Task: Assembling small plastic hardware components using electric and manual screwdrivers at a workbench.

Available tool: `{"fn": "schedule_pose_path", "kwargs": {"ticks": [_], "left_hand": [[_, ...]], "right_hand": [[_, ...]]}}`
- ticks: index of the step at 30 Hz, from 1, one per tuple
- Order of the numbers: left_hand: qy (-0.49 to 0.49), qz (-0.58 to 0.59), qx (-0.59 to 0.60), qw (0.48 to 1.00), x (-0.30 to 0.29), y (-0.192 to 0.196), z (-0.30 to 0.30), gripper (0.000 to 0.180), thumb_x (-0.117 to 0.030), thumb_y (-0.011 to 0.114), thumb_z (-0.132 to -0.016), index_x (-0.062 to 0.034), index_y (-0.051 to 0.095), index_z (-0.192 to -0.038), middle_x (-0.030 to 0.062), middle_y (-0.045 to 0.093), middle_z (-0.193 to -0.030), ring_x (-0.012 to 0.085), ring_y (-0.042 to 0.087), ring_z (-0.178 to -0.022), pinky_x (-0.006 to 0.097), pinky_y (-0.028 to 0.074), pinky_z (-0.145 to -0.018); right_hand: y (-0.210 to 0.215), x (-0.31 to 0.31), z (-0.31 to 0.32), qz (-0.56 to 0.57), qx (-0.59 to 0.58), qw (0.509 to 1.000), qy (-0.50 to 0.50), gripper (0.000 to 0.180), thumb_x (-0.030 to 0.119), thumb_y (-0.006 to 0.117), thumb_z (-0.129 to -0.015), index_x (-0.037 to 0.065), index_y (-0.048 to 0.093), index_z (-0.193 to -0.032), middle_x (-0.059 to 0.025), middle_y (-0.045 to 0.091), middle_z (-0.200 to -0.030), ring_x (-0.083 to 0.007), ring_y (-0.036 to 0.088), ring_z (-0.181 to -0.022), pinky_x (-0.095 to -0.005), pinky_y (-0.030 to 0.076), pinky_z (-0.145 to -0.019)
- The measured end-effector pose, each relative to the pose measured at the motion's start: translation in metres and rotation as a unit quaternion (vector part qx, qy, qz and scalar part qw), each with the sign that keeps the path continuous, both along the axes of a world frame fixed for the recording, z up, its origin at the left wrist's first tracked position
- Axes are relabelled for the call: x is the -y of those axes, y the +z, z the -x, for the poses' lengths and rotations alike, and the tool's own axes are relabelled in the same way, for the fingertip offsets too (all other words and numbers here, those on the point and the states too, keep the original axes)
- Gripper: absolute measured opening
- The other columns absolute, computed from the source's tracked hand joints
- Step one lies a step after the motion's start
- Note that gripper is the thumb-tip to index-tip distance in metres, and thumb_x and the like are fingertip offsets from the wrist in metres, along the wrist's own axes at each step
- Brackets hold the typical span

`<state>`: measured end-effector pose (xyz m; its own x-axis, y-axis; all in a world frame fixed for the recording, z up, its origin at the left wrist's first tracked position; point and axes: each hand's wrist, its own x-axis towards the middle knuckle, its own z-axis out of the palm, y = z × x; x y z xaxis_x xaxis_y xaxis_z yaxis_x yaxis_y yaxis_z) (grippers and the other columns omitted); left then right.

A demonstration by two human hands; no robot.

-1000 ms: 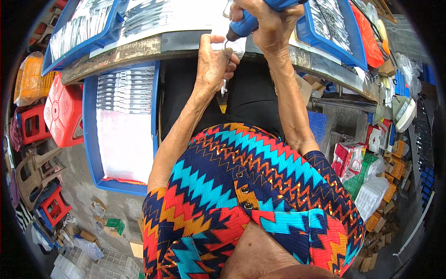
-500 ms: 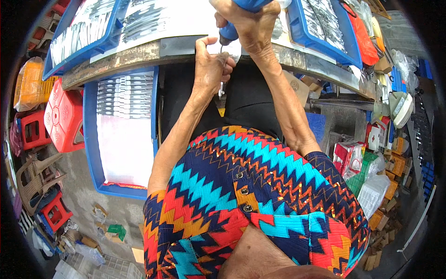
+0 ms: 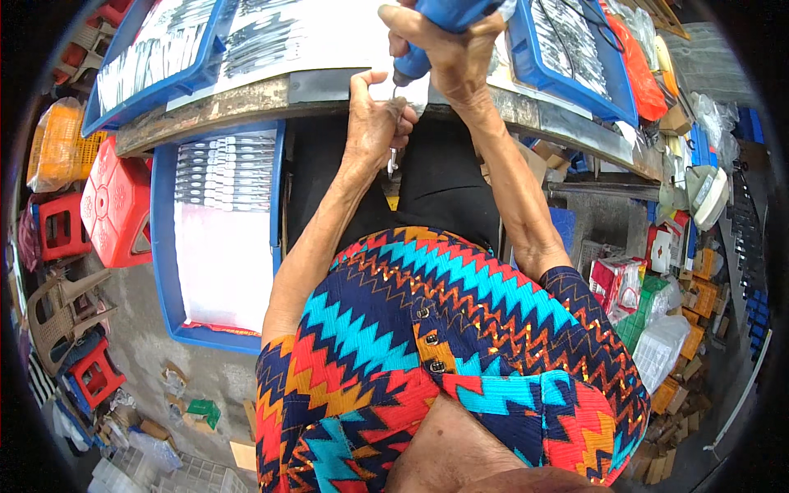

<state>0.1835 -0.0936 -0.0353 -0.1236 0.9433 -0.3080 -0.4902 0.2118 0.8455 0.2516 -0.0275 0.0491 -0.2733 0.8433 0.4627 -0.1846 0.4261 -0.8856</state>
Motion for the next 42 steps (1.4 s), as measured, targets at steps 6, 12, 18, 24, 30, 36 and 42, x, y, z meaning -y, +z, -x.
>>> {"fn": "schedule_pose_path", "kwargs": {"ticks": [6,12,18,24,30,36,42], "left_hand": [[0.0,0.01,0.018,1.0,0.0,0.009,0.002,0.042,0.001,0.047,-0.078,-0.0097,0.026,-0.112,0.0124,0.053,-0.067,0.0097,0.042,-0.046,0.019,0.028,-0.035],[-0.056,-0.007,0.102,0.993,0.007,0.001,0.015,0.041,-0.006,0.052,-0.081,-0.0098,0.027,-0.114,0.0115,0.052,-0.068,0.0083,0.04,-0.047,0.016,0.027,-0.037],[-0.071,-0.061,0.059,0.994,0.015,0.024,0.047,0.03,-0.016,0.048,-0.088,-0.0066,0.033,-0.112,0.0091,0.053,-0.067,0.0043,0.036,-0.046,0.015,0.026,-0.037],[0.048,-0.179,-0.336,0.924,-0.02,0.055,0.109,0.019,-0.018,0.052,-0.086,-0.0083,0.052,-0.102,0.005,0.059,-0.074,0.0042,0.047,-0.055,0.017,0.038,-0.046],[0.078,-0.273,-0.62,0.731,-0.057,0.054,0.15,0.014,-0.008,0.052,-0.084,-0.0088,0.061,-0.095,0.0055,0.06,-0.092,0.0157,0.058,-0.082,0.028,0.048,-0.072],[0.035,-0.308,-0.712,0.63,-0.079,0.03,0.167,0.017,-0.003,0.053,-0.08,-0.0093,0.062,-0.094,0.0054,0.058,-0.104,0.0203,0.053,-0.1,0.03,0.044,-0.088],[0.028,-0.302,-0.72,0.624,-0.081,0.017,0.169,0.016,-0.004,0.054,-0.08,-0.0101,0.061,-0.093,0.0049,0.057,-0.106,0.0218,0.05,-0.104,0.033,0.04,-0.093]], "right_hand": [[0.006,-0.005,-0.007,-0.086,-0.021,0.995,-0.036,0.012,0.002,0.064,-0.071,-0.003,0.055,-0.077,-0.0045,0.055,-0.056,-0.0107,0.054,-0.046,-0.0221,0.044,-0.043],[-0.007,-0.002,-0.01,-0.075,-0.021,0.996,-0.038,0.009,-0.003,0.062,-0.069,-0.004,0.056,-0.076,-0.0068,0.054,-0.054,-0.0132,0.053,-0.044,-0.0244,0.044,-0.045],[-0.007,-0.001,-0.011,-0.026,-0.047,0.998,-0.038,0.014,0.002,0.068,-0.066,-0.002,0.057,-0.074,-0.0036,0.058,-0.059,-0.0097,0.057,-0.048,-0.0195,0.046,-0.044],[-0.012,-0.006,-0.014,-0.053,-0.017,0.998,-0.031,0.015,0.002,0.069,-0.066,-0.001,0.058,-0.076,-0.0031,0.057,-0.061,-0.0091,0.058,-0.05,-0.0206,0.047,-0.046],[-0.016,-0.006,-0.017,-0.035,-0.048,0.998,-0.027,0.015,0.001,0.068,-0.066,0.0,0.058,-0.077,-0.003,0.058,-0.062,-0.0094,0.058,-0.051,-0.021,0.048,-0.047],[-0.017,-0.006,-0.017,-0.034,-0.055,0.998,-0.023,0.015,0.002,0.068,-0.066,0.001,0.058,-0.077,-0.0025,0.058,-0.062,-0.0091,0.058,-0.052,-0.0211,0.049,-0.049],[-0.017,-0.006,-0.017,-0.031,-0.062,0.997,-0.017,0.015,0.001,0.068,-0.066,0.001,0.058,-0.077,-0.0023,0.058,-0.062,-0.0083,0.058,-0.052,-0.021,0.048,-0.049]]}}
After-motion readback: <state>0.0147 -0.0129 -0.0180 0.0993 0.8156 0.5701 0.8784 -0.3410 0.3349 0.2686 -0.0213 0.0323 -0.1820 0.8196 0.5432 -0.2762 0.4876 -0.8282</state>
